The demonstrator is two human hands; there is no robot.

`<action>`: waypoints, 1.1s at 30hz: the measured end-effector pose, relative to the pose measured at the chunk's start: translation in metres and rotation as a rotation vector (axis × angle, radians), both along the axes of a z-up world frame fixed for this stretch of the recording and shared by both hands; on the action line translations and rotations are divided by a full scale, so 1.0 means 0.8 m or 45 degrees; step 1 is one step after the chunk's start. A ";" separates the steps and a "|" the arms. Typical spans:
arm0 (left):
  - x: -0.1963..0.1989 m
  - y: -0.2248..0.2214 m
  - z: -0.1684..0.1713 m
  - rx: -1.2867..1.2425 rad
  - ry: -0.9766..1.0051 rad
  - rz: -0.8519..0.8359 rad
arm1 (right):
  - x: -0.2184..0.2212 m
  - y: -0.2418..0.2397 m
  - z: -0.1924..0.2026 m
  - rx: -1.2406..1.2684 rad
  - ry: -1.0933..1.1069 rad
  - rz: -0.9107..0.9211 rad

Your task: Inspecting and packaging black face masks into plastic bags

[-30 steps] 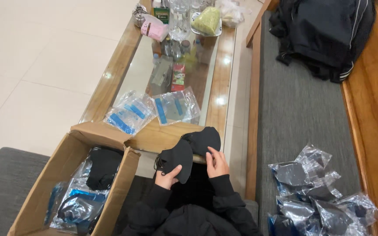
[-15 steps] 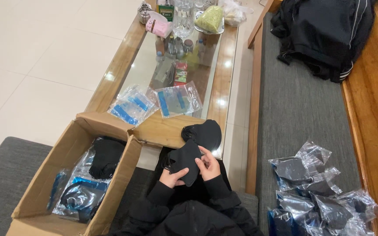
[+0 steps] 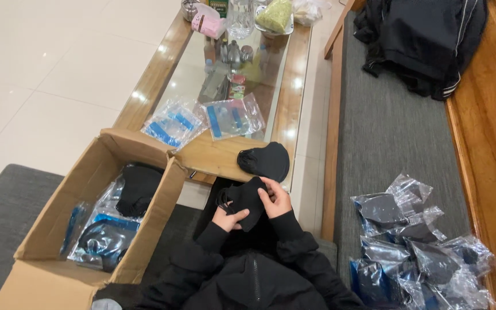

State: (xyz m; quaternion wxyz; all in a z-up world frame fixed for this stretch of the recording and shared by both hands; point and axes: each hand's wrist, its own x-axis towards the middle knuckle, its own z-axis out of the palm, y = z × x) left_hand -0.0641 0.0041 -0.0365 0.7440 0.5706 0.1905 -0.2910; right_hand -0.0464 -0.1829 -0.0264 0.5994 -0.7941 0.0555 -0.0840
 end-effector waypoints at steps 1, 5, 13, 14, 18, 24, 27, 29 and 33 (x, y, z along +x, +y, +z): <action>-0.002 0.000 -0.008 -0.002 0.001 0.005 | -0.003 0.003 0.009 -0.002 0.001 0.005; -0.002 -0.003 -0.017 0.051 -0.057 0.054 | -0.007 0.008 0.037 -0.350 -0.314 -0.006; 0.006 -0.008 -0.042 0.048 -0.059 0.158 | -0.014 0.014 0.008 -0.462 -0.409 -0.038; 0.009 -0.008 -0.049 0.026 -0.050 0.198 | -0.019 0.015 0.004 -0.428 -0.405 -0.001; 0.029 -0.012 -0.081 -0.031 -0.065 0.319 | -0.024 0.023 -0.017 -0.439 -0.405 0.015; 0.055 -0.028 -0.123 -0.179 -0.089 0.436 | -0.010 0.026 -0.024 -0.457 -0.440 0.050; 0.045 -0.020 -0.082 -0.276 -0.054 0.477 | -0.009 0.030 -0.026 -0.415 -0.410 0.033; 0.043 -0.012 -0.065 -0.257 -0.071 0.474 | -0.004 0.031 -0.024 -0.425 -0.388 0.001; 0.039 -0.011 -0.053 -0.251 -0.094 0.529 | 0.003 0.029 -0.004 -0.330 -0.379 -0.052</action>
